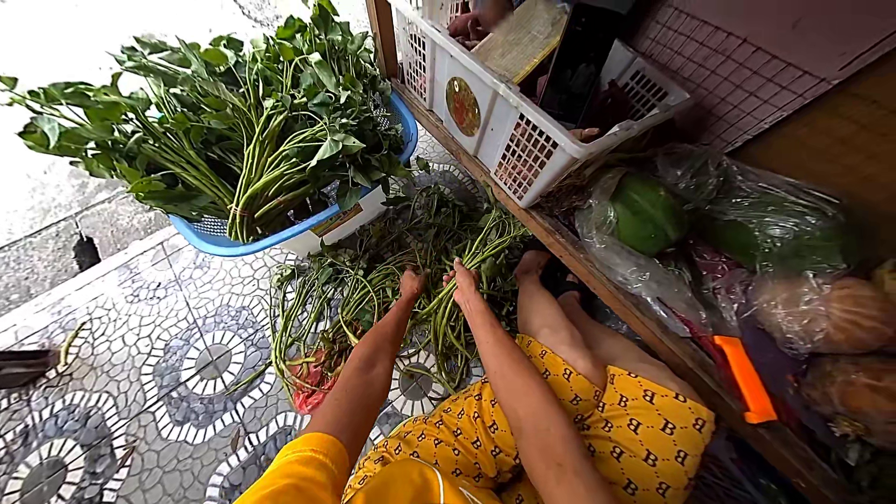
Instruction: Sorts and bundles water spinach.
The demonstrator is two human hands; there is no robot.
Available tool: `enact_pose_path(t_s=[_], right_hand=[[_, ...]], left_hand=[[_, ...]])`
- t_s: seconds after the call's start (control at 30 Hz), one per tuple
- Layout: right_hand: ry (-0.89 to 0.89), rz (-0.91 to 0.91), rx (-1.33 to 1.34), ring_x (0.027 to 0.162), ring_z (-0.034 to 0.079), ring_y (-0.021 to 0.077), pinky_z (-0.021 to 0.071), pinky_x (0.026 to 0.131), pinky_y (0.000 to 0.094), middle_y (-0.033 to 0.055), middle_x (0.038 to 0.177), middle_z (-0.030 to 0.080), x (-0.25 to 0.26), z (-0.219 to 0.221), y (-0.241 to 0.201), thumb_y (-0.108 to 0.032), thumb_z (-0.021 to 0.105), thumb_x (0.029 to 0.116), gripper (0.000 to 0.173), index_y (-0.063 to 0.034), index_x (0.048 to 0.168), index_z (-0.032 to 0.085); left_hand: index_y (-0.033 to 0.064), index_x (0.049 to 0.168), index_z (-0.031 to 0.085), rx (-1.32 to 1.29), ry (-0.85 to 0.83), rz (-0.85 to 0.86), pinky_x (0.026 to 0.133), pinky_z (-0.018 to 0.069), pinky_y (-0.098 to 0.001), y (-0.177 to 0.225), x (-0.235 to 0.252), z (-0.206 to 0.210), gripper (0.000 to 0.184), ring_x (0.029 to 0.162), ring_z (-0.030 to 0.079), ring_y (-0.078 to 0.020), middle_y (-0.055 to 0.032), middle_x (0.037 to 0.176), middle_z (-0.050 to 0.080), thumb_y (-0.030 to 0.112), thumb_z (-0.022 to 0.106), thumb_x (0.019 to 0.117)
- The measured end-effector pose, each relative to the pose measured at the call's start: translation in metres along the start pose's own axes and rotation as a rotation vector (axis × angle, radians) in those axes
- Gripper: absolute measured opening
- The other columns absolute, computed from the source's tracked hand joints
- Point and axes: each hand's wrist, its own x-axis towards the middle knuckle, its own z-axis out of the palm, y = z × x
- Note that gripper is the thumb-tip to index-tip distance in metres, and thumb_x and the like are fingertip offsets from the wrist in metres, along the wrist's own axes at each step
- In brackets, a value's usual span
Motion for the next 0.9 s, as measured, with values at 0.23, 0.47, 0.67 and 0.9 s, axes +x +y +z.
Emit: enact_pose_path(t_s=[0.23, 0.47, 0.67, 0.9], right_hand=[[0.049, -0.028, 0.021, 0.07, 0.053, 0.0177, 0.0494, 0.063, 0.0293, 0.0132, 0.096, 0.051, -0.004, 0.0, -0.004, -0.024, 0.056, 0.1082, 0.039, 0.0032, 0.135, 0.046], [0.111, -0.04, -0.063, 0.077, 0.051, 0.0193, 0.0477, 0.069, 0.0333, 0.0133, 0.101, 0.051, 0.006, -0.007, 0.003, -0.022, 0.06, 0.1063, 0.039, 0.002, 0.135, 0.048], [0.095, -0.028, -0.049, 0.076, 0.051, 0.0188, 0.048, 0.068, 0.0329, 0.0122, 0.101, 0.051, 0.004, -0.005, 0.003, -0.021, 0.062, 0.1046, 0.039, 0.0005, 0.134, 0.049], [-0.009, -0.03, -0.04, 0.062, 0.049, 0.0129, 0.0465, 0.056, 0.0268, 0.0056, 0.085, 0.053, 0.005, -0.003, 0.006, -0.016, 0.066, 0.1013, 0.022, -0.0042, 0.119, 0.062]], left_hand=[[-0.0023, 0.132, 0.06, -0.057, 0.101, 0.239, 0.1, 0.0491, -0.055, 0.028, -0.04, -0.016, 0.031, 0.112, 0.066, -0.0377, -0.0245, 0.12, 0.068, 0.013, 0.05, 0.1073], [0.0003, 0.137, 0.054, -0.301, 0.099, 0.329, 0.089, 0.0557, -0.044, 0.033, -0.064, -0.068, 0.033, 0.095, 0.068, -0.0258, -0.0202, 0.116, 0.065, 0.016, 0.04, 0.1118], [0.0023, 0.135, 0.056, -0.364, 0.109, 0.282, 0.076, 0.0529, -0.0331, 0.018, -0.063, -0.089, 0.031, 0.081, 0.061, -0.015, -0.0118, 0.107, 0.063, 0.015, 0.038, 0.1122], [0.0032, 0.13, 0.059, -0.279, 0.146, 0.272, 0.076, 0.0515, -0.0338, 0.006, -0.06, -0.093, 0.029, 0.08, 0.059, -0.0158, -0.0105, 0.102, 0.063, 0.015, 0.04, 0.1118]])
